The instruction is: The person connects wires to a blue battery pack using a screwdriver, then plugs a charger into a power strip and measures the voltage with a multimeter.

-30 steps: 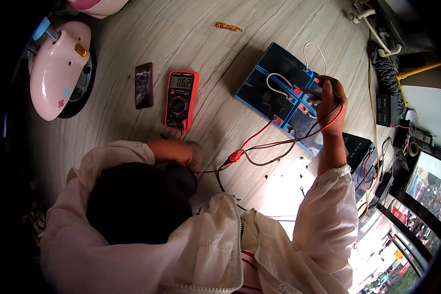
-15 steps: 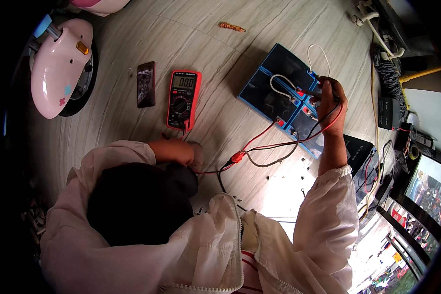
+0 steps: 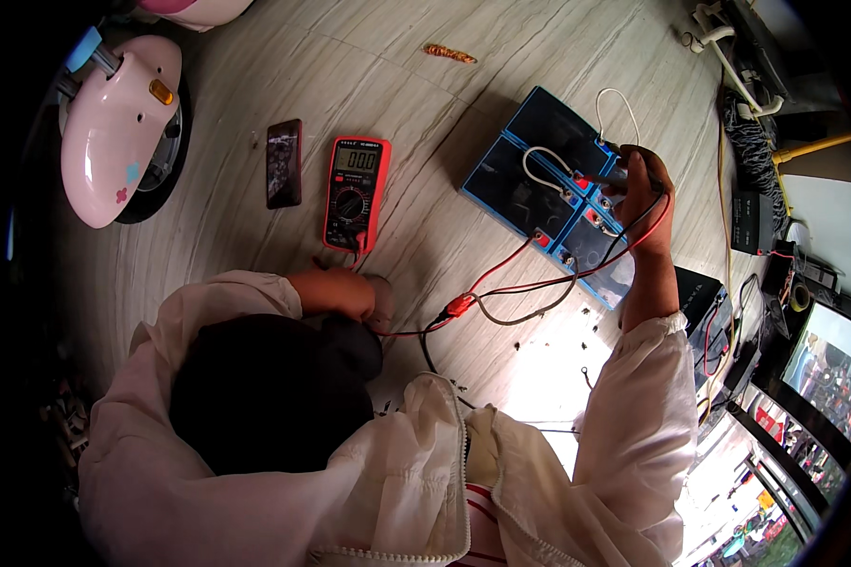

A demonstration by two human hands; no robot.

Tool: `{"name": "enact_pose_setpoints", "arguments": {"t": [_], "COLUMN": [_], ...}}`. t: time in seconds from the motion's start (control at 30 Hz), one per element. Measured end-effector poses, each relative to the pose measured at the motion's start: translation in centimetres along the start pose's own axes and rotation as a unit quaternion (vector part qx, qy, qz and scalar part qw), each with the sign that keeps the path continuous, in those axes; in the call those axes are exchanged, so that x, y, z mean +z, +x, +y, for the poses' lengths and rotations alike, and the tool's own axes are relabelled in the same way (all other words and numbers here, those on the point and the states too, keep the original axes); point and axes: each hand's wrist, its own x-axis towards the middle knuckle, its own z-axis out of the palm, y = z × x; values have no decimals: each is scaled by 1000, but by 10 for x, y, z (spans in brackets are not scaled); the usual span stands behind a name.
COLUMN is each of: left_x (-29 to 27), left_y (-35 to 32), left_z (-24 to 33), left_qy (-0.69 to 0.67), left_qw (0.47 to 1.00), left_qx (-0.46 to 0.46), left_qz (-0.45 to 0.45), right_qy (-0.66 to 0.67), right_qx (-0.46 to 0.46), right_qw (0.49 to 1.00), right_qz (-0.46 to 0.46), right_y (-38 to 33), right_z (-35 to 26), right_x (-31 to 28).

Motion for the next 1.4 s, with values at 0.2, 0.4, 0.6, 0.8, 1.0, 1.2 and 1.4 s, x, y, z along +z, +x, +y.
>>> {"name": "enact_pose_setpoints", "arguments": {"t": [0.2,0.4,0.6,0.8,1.0,1.2,1.4], "left_x": [22,39,26,13,6,10,20], "left_y": [10,33,13,4,5,8,12], "left_z": [-13,-28,-16,-6,-3,-5,-12], "left_qy": [-8,28,-26,-13,-23,-18,-10], "left_qw": [994,991,990,995,996,996,989], "left_qx": [37,73,55,33,27,23,63], "left_qz": [102,109,131,93,81,82,130], "right_qy": [-14,-29,-17,-40,-29,-42,-27], "right_qx": [20,31,36,52,32,9,11], "right_qw": [1000,999,999,998,999,999,1000], "right_qz": [-11,1,11,-11,13,4,10], "right_y": [6,5,1,8,8,11,8], "right_z": [-5,-2,-10,0,-4,2,-1], "right_x": [-2,4,5,5,7,7,9]}}
